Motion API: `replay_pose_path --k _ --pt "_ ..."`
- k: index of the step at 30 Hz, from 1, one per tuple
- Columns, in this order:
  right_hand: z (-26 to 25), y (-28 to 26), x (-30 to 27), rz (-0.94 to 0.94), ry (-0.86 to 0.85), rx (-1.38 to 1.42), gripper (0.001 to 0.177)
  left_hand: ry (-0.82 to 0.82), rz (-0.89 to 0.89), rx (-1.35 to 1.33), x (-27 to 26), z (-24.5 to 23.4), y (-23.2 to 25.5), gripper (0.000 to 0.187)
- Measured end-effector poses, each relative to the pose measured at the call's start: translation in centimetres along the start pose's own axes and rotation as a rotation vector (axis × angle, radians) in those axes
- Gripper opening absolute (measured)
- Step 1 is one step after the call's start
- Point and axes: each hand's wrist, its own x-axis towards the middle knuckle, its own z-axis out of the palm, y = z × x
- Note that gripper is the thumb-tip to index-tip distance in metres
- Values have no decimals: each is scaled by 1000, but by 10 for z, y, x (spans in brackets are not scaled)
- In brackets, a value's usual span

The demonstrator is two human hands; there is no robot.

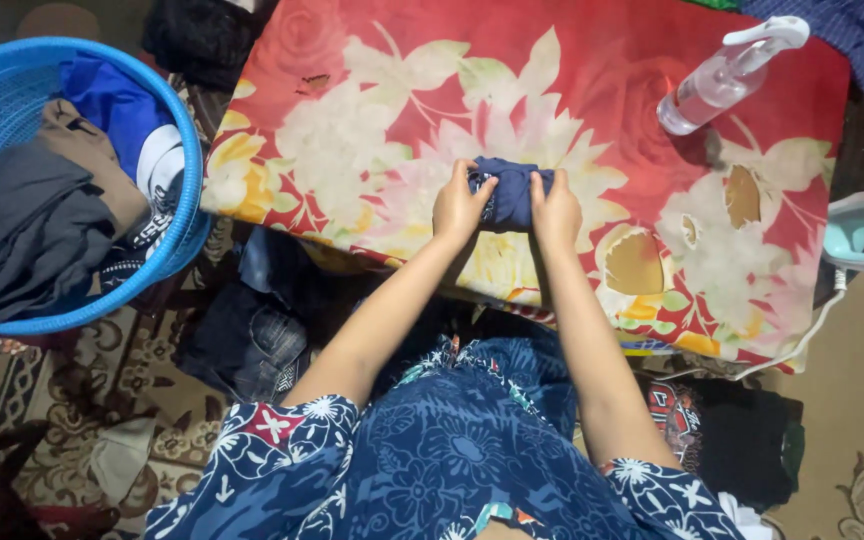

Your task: Ironing brown trousers and folding laundry from a basket.

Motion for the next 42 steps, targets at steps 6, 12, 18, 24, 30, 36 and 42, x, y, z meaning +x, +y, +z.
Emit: replay_pose_path --k 6,12,18,24,30,36,42 --pt "14 -5 10 22 -51 -184 43 -44 82 240 8 -1 -9 40" --pt "19 -2 7 -42 6 -227 38 269 538 416 -21 -29 30 57" --pt "20 -4 5 -51 21 -209 37 188 359 441 -18 -5 13 53" --pt "26 3 4 -39 31 -231 36 291 317 449 -23 -3 11 58" --pt "20 -1 0 -13 2 -246 36 204 338 374 -25 -1 17 34" --pt "18 2 1 -24 10 -212 32 299 298 362 15 -16 -4 24" --pt "15 -6 3 9 -7 -207 34 126 280 353 29 -21 -13 30"
